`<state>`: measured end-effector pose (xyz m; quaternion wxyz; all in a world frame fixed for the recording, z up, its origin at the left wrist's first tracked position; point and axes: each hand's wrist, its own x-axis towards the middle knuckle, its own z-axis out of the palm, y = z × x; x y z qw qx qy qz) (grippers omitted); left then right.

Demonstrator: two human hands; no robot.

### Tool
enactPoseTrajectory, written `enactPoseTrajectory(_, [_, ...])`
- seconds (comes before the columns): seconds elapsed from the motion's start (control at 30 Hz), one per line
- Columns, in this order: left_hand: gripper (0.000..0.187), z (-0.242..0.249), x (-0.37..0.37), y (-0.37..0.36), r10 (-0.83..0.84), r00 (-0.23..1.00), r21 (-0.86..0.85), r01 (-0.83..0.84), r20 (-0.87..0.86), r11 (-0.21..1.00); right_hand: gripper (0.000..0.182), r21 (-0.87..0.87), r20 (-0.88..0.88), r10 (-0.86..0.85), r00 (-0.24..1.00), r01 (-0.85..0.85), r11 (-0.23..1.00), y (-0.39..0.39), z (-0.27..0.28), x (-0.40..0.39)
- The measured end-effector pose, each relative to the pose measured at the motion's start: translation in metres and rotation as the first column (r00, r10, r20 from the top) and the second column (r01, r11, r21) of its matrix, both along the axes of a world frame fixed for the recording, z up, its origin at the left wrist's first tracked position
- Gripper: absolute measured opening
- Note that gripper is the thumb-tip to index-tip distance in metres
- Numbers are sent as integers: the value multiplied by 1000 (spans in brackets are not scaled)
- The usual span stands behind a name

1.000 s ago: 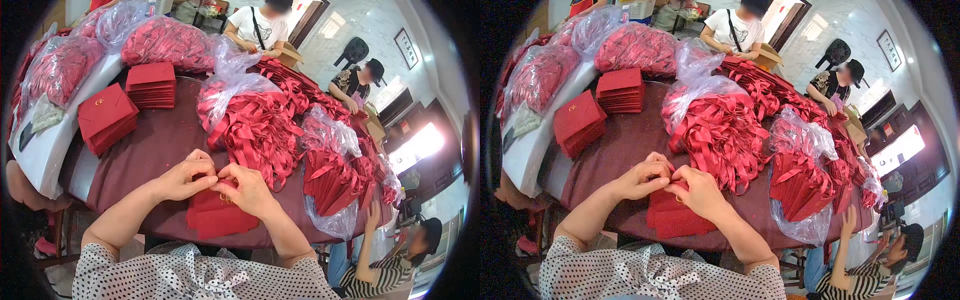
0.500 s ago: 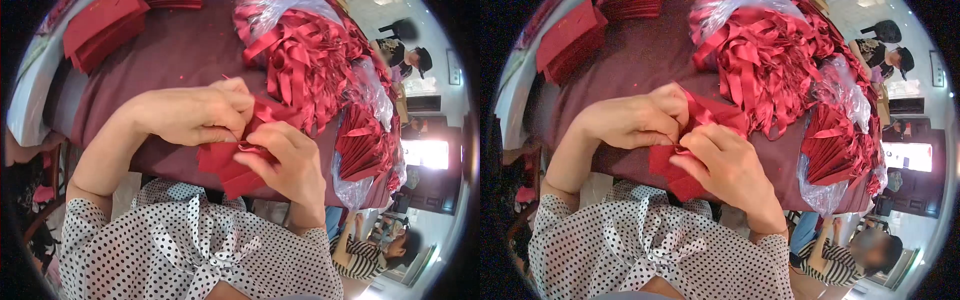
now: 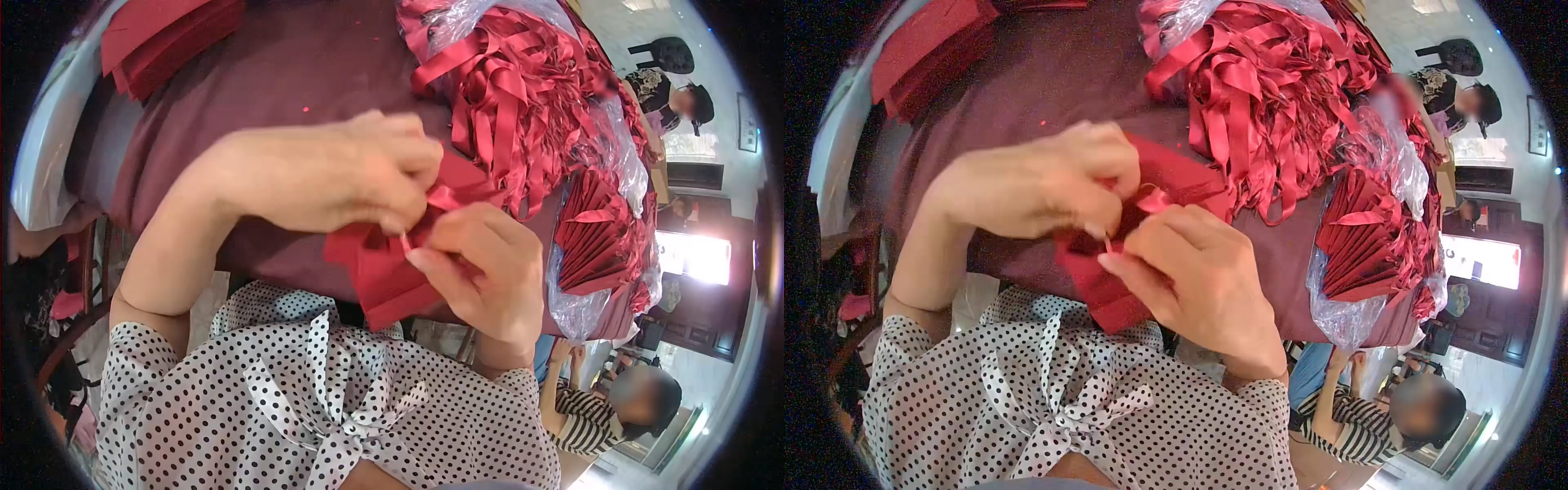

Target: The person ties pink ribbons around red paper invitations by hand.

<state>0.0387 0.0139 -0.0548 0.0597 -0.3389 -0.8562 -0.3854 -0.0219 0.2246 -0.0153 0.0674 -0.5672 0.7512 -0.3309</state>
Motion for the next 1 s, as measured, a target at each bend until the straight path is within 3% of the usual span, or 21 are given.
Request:
enactPoseTrajectory(0.07, [15, -2, -2, -21, 188, 975, -50, -195, -115, 980, 20, 0, -3, 44, 999, -44, 999, 3, 3, 0])
enactPoseTrajectory(0.13, [18, 2, -2, -33, 150, 986, 116, -158, 79, 981, 24, -84, -44, -15, 999, 12, 996, 4, 4, 0])
enactPoseTrajectory(0.17, [20, 0, -4, -32, 86, 994, 175, -98, 74, 980, 27, -90, -41, 0, 999, -3, 996, 6, 2, -3])
enactPoseTrajectory(0.33, [24, -10, -9, -16, -249, 852, 371, 70, 461, 926, 27, -114, -7, 4, 1000, -5, 994, 9, 3, -2])
enactPoseTrajectory(0.43, [23, -14, -11, -9, -316, 786, 328, 153, 531, 932, 28, -160, 20, -21, 1000, 24, 987, 14, 4, -6])
enactPoseTrajectory(0.47, [25, -13, -10, -10, -330, 819, 388, 145, 470, 910, 28, -189, 51, -26, 998, 35, 981, 17, 6, -9])
enactPoseTrajectory(0.57, [27, 1, -3, -47, -89, 913, 326, -50, 397, 944, 34, -180, 46, -103, 994, 109, 978, 36, 21, -20])
enactPoseTrajectory(0.63, [26, 2, 1, -47, -106, 896, 453, -114, 432, 884, 36, -214, 83, -101, 991, 116, 970, 35, 17, -20])
enactPoseTrajectory(0.73, [24, 5, 2, -45, -16, 882, 461, -231, 471, 857, 51, -265, 64, -40, 997, 56, 963, 34, 13, -28])
enactPoseTrajectory(0.8, [22, 3, 3, -32, -185, 899, 755, -206, 398, 622, 62, -317, 16, 3, 1000, 2, 949, 38, 7, -34])
enactPoseTrajectory(0.87, [26, 1, 5, -15, -325, 876, 888, -208, 356, 411, 75, -493, 128, -59, 990, 115, 863, 35, 4, -28])
enactPoseTrajectory(0.9, [52, -3, 1, -4, -412, 879, 936, -96, 239, 338, 73, -550, 76, -5, 997, 46, 834, 40, 5, -36])
enactPoseTrajectory(0.93, [82, 11, 4, 12, -500, 851, 981, -85, 161, 173, 72, -602, 100, -19, 995, 75, 795, 46, 5, -38])
enactPoseTrajectory(0.97, [93, 17, 4, 19, -521, 837, 984, -108, 166, 141, 68, -719, 238, -29, 971, 196, 667, 45, 4, -34])
enactPoseTrajectory(1.0, [89, 16, 0, 21, -480, 858, 981, -129, 184, 145, 60, -576, 701, -71, 709, 622, 530, 52, 0, -30])
